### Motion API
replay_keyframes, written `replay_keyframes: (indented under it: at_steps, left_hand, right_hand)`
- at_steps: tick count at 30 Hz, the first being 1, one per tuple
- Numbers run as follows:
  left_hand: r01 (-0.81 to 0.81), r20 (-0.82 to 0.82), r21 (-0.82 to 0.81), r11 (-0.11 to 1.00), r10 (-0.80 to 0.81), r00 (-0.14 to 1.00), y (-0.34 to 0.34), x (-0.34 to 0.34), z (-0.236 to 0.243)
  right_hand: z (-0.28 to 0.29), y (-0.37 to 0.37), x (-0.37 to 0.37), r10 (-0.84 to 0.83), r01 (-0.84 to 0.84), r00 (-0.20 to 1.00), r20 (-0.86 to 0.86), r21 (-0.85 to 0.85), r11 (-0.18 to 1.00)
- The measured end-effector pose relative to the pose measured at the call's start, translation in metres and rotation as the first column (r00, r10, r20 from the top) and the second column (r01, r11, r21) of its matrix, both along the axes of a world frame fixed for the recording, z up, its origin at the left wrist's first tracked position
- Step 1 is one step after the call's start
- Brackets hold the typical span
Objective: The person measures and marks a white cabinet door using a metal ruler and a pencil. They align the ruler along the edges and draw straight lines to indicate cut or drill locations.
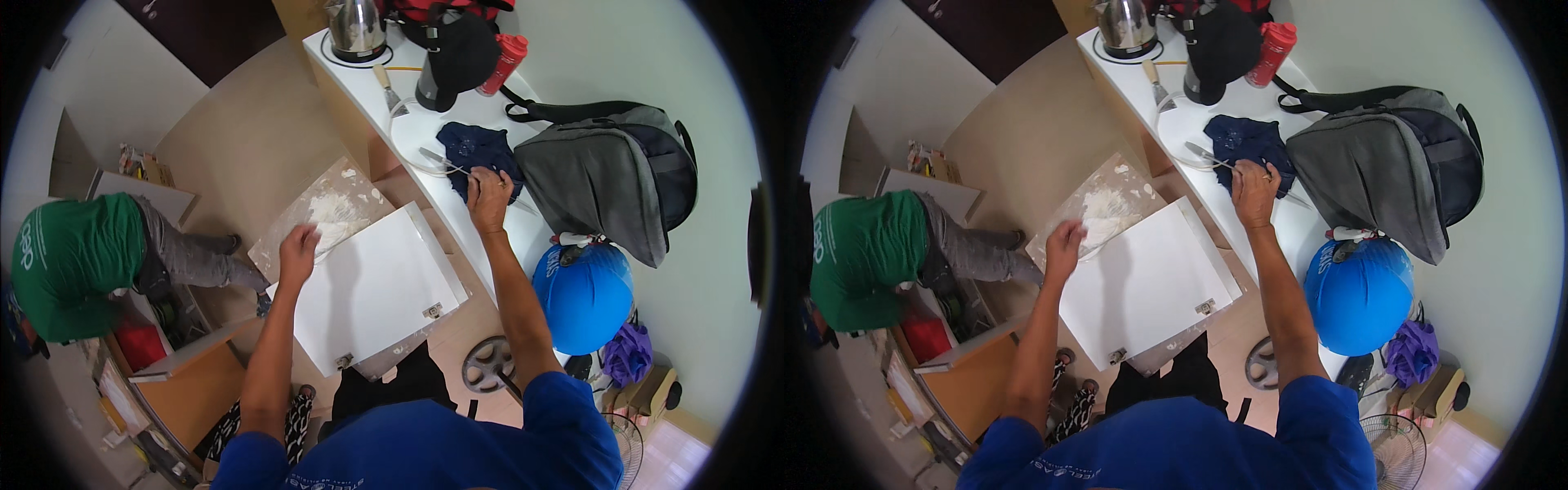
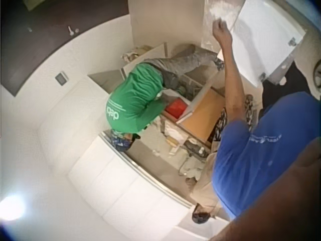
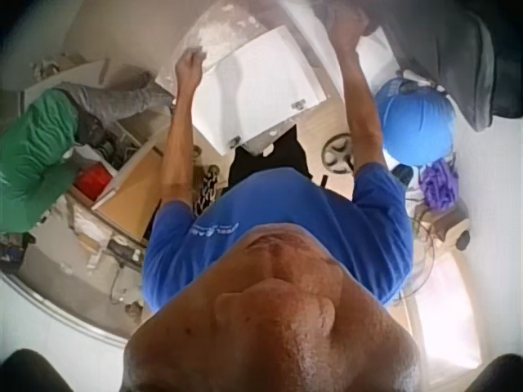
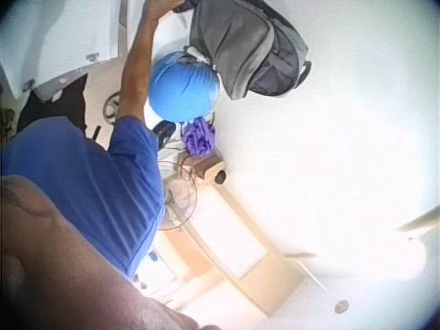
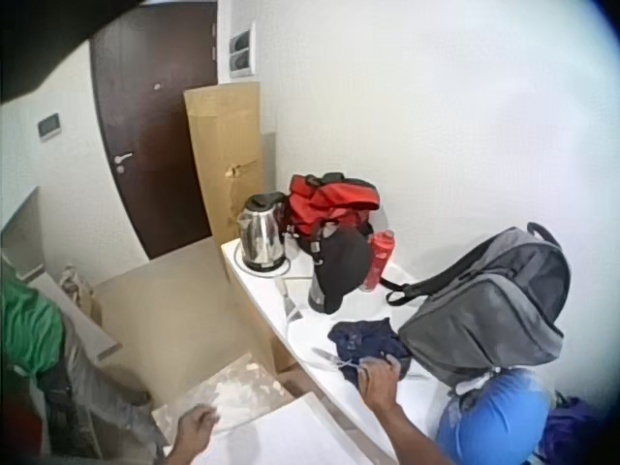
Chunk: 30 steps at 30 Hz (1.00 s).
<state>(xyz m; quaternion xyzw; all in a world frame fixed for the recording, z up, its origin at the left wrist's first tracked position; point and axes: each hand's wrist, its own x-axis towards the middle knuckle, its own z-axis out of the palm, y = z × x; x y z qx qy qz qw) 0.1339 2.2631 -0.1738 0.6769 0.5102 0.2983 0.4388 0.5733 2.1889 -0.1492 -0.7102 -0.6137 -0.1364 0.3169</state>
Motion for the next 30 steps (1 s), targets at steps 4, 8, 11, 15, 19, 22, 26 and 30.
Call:
replay_keyframes:
  at_steps: [4, 8, 11, 15, 19, 22, 26, 30]
  left_hand:
    - [0.163, -0.070, 0.216, 0.963, -0.152, 0.986, 0.106, 0.133, 0.053]
    - [0.217, -0.176, 0.465, 0.858, -0.150, 0.973, 0.219, 0.229, 0.050]
    - [0.387, -0.456, 0.600, 0.700, -0.099, 0.885, 0.288, 0.288, 0.046]
    - [0.531, -0.690, 0.513, 0.674, -0.043, 0.722, 0.327, 0.356, 0.024]
    - [0.589, -0.605, 0.721, 0.363, -0.085, 0.792, 0.374, 0.346, -0.028]
    - [0.583, -0.625, 0.675, 0.452, -0.070, 0.778, 0.374, 0.361, -0.044]
    - [0.665, -0.705, 0.663, 0.344, -0.010, 0.709, 0.378, 0.368, -0.039]
    - [0.713, -0.740, 0.666, 0.220, 0.074, 0.668, 0.394, 0.337, -0.005]
  right_hand:
    - [-0.023, -0.025, -0.006, -0.092, 0.092, 0.995, 0.032, -0.015, 0.996]
    - [-0.026, -0.022, -0.013, -0.112, 0.110, 0.994, -0.001, -0.181, 0.977]
    - [-0.031, -0.017, -0.012, -0.131, 0.144, 0.989, 0.075, -0.218, 0.965]
    - [-0.027, -0.024, -0.007, -0.149, 0.141, 0.989, -0.009, -0.263, 0.955]
    - [-0.028, -0.012, -0.011, -0.111, 0.109, 0.994, 0.008, -0.295, 0.949]
    - [-0.029, -0.020, -0.005, -0.127, 0.125, 0.992, 0.012, -0.288, 0.949]
    - [-0.030, -0.023, -0.004, -0.149, 0.146, 0.989, 0.013, -0.287, 0.947]
    - [-0.029, -0.013, -0.011, -0.109, 0.114, 0.994, 0.030, -0.303, 0.946]
